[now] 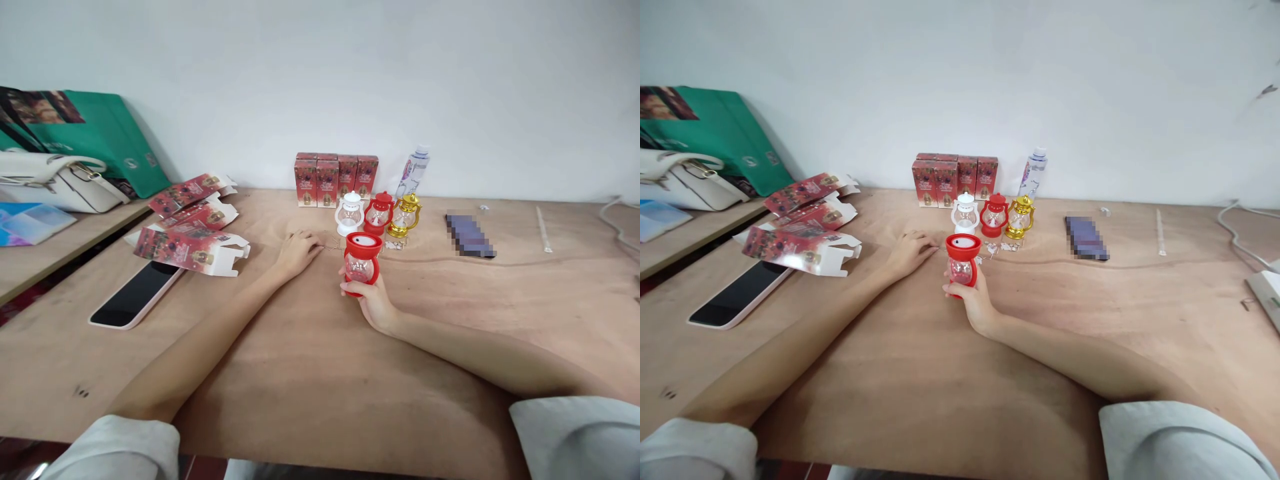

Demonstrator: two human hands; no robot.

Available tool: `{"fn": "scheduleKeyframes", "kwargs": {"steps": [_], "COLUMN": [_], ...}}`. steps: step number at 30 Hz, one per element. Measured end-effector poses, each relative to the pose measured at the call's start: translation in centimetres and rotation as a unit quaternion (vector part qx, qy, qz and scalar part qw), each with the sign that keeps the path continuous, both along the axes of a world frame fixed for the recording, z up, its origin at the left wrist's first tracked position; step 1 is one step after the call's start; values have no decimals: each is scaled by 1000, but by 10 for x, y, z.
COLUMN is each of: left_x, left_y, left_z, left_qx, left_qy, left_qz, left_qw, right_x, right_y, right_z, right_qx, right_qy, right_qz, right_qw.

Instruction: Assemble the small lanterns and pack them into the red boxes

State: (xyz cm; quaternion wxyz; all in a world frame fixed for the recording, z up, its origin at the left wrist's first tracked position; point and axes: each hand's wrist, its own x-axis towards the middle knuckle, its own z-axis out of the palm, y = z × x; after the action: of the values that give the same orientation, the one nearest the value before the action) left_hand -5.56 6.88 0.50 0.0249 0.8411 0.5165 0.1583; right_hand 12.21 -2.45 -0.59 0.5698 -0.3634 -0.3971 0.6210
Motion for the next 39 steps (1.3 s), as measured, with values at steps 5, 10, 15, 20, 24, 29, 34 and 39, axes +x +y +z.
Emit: {"fn": "scheduleKeyframes", "kwargs": {"steps": [5, 10, 15, 20, 24, 29, 34, 39], "left_x": [-1, 1, 3, 1, -1, -2, -1, 8], "left_y": [4, 3, -2, -5, -5, 0, 0, -8], "left_z": [-2, 0, 4, 2, -1, 2, 7, 7], "left_qx": [-9, -27, -19, 19, 18, -2, -38, -3], "left_qy": [-31, -34, -29, -37, -11, -14, 23, 119], "left_qz": [-10, 5, 39, 21, 9, 23, 42, 35], "left_qw": [999, 999, 999, 999, 1000, 1000, 998, 992], "right_x": [0, 0, 0, 0, 0, 0, 0, 0], "right_y": [0, -1, -1, 0, 0, -1, 0, 0], "right_z": [0, 1, -1, -2, -3, -1, -2, -3], "right_qx": [0, 1, 7, 18, 16, 0, 5, 17], "right_qy": [-10, -9, -8, -12, -15, -7, -5, -12], "right_qz": [5, 6, 14, 16, 18, 18, 22, 35], "right_qw": [1000, 1000, 1000, 1000, 1000, 1000, 1000, 999]}}
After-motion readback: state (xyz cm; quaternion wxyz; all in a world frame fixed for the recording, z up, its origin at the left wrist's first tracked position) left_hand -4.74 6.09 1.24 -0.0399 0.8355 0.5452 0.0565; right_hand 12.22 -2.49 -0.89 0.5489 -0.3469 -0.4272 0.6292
